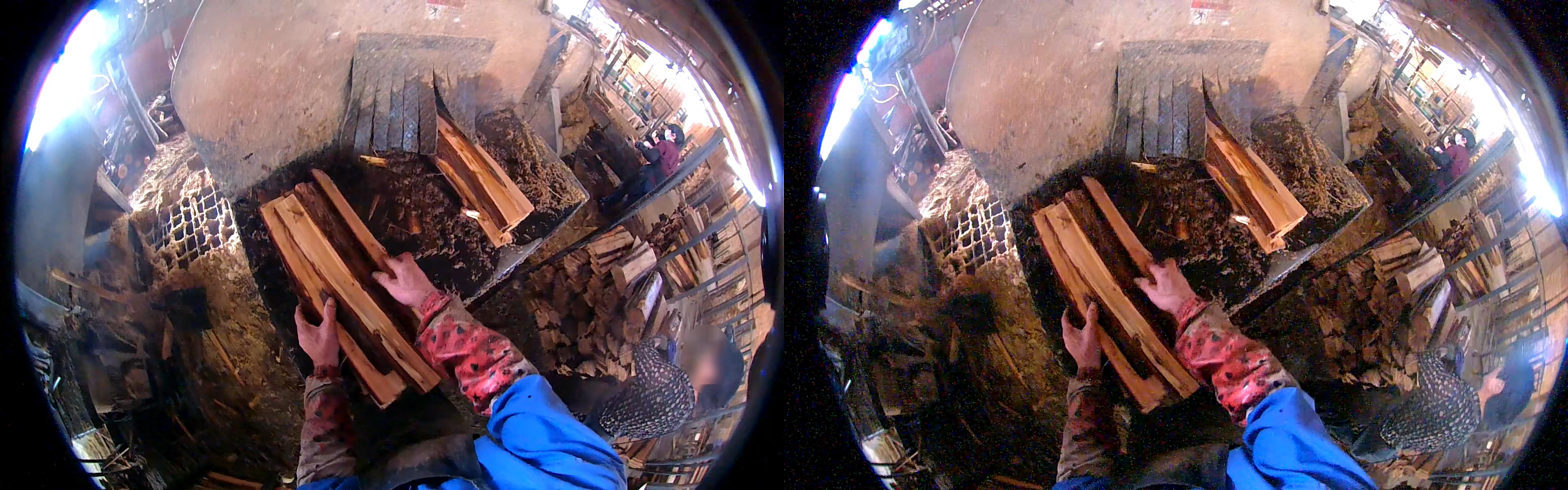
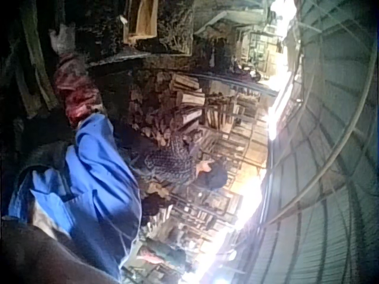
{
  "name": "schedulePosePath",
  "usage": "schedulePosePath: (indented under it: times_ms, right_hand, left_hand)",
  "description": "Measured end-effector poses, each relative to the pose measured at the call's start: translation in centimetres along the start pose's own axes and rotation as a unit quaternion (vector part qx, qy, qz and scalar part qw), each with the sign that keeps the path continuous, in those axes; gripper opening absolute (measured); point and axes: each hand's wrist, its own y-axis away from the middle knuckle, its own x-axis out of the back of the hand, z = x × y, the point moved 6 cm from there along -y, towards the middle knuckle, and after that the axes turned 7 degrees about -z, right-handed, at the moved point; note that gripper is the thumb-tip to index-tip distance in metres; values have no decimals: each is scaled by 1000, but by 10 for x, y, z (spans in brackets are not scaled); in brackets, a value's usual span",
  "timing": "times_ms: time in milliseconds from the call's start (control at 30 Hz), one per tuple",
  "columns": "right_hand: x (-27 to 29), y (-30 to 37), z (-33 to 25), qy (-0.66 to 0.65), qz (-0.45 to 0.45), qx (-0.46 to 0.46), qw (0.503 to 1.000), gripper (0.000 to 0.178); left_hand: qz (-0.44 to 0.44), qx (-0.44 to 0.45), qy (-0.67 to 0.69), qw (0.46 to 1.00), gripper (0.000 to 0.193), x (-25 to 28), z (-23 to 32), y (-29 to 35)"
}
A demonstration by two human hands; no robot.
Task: The person picks up planks of wood from a pile and places them onto a metal rack. They repeatedly carry the wood to the rack and stack it in an organized manner. Another person is visible in the background working with wood near a machine.
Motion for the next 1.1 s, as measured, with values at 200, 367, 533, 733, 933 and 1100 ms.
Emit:
schedulePosePath:
  times_ms: [200, 367, 533, 733, 933, 1100]
  right_hand:
    - [-5, 33, 18, 35, -1, 98, 995, 54]
    - [-3, 91, -33, 34, -28, 48, 998, 58]
    - [-15, 116, -41, 108, -23, -2, 994, 68]
    - [-17, 112, -40, 39, -29, -5, 999, 69]
    - [-22, 112, -33, 33, -9, 9, 999, 70]
    - [-21, 113, -32, 28, -4, 15, 999, 70]
  left_hand:
    - [-39, 17, 24, 999, 68, -8, 18, 3]
    - [-33, 6, 96, 995, 67, 3, -12, -5]
    - [-41, -3, 56, 998, 66, -7, -5, -2]
    - [-49, -16, 72, 996, 64, -5, -1, -3]
    - [-45, -18, 89, 995, 64, -7, -15, -6]
    - [-37, -5, 72, 997, 63, -6, 7, 1]
